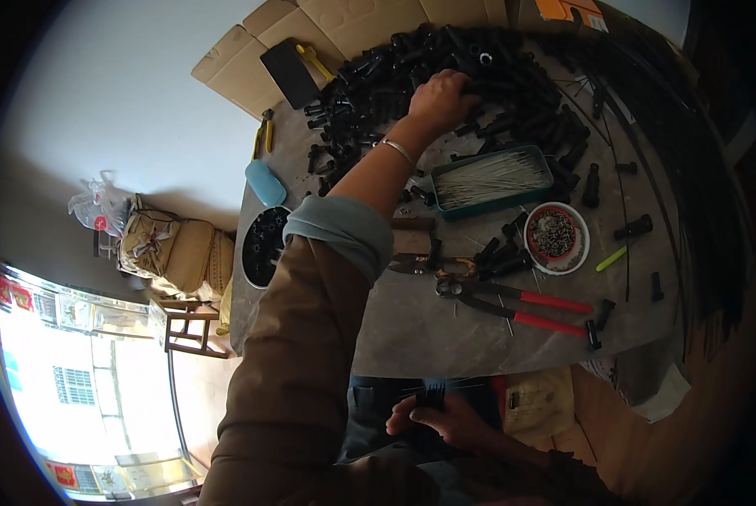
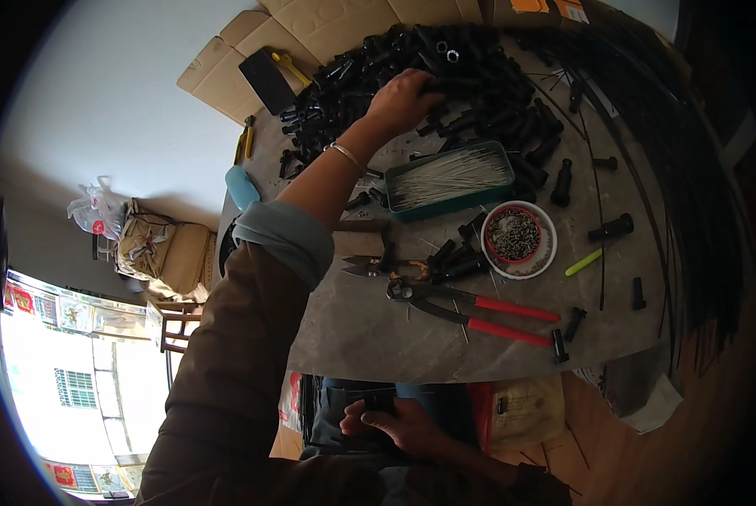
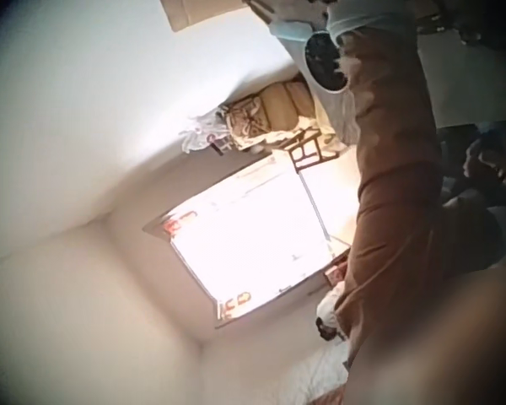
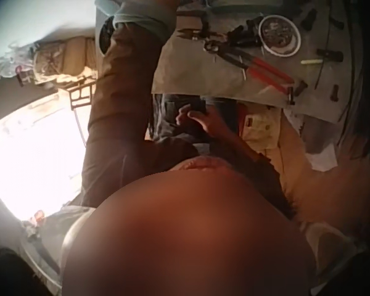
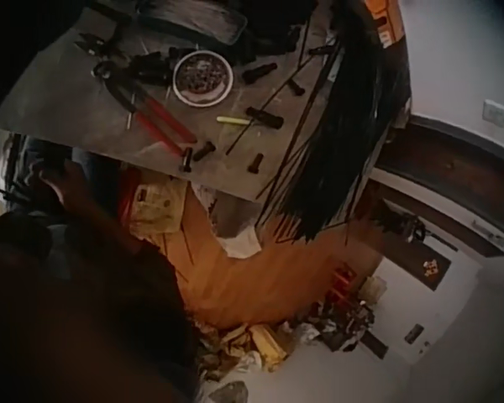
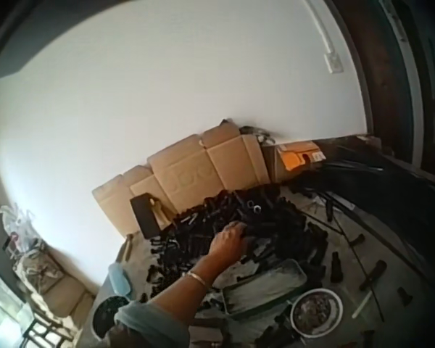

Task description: Assembling umbrella ribs by inserting spokes into plastic connectors and securing them.

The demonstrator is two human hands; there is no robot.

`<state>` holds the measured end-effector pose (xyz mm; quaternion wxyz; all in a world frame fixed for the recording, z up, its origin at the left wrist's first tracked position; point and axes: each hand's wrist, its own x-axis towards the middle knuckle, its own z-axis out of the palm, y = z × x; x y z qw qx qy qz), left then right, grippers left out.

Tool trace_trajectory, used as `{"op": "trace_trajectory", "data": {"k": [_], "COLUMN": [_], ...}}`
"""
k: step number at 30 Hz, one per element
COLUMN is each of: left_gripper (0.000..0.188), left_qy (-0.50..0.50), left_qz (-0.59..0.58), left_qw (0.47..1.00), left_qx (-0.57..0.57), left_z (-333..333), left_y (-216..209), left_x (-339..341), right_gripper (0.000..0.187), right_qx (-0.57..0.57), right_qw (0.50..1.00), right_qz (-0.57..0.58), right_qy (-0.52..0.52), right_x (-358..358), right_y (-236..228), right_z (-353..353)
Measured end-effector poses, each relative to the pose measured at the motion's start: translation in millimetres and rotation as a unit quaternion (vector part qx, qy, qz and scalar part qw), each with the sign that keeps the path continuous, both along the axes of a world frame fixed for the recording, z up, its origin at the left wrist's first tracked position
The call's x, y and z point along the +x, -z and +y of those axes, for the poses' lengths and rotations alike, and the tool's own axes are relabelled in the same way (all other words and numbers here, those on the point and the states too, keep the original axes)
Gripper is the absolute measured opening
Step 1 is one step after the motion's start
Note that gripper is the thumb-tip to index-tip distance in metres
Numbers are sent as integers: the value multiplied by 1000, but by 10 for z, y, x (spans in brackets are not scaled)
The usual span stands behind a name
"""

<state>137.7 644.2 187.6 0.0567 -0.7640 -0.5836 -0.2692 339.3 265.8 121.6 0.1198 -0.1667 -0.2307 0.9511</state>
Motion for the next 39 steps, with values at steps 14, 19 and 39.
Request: {"op": "trace_trajectory", "data": {"k": [14, 19, 39], "left_gripper": [25, 21, 37], "left_qy": [-29, 34, 61], "left_qz": [-34, 94, -807], "left_qw": [996, 984, 535], "left_qx": [-76, -145, -240], "left_z": [-1187, -1310, -4354], "left_y": [-336, -147, 114], "left_x": [-675, -612, -418], "right_gripper": [22, 20, 23], "right_qx": [45, 19, 142], "right_qw": [999, 999, 976], "right_qz": [20, 19, -5], "right_qy": [24, 41, 163], "right_x": [-87, -155, -517], "right_y": [-128, -74, -451], "right_z": [-48, -180, -483]}}
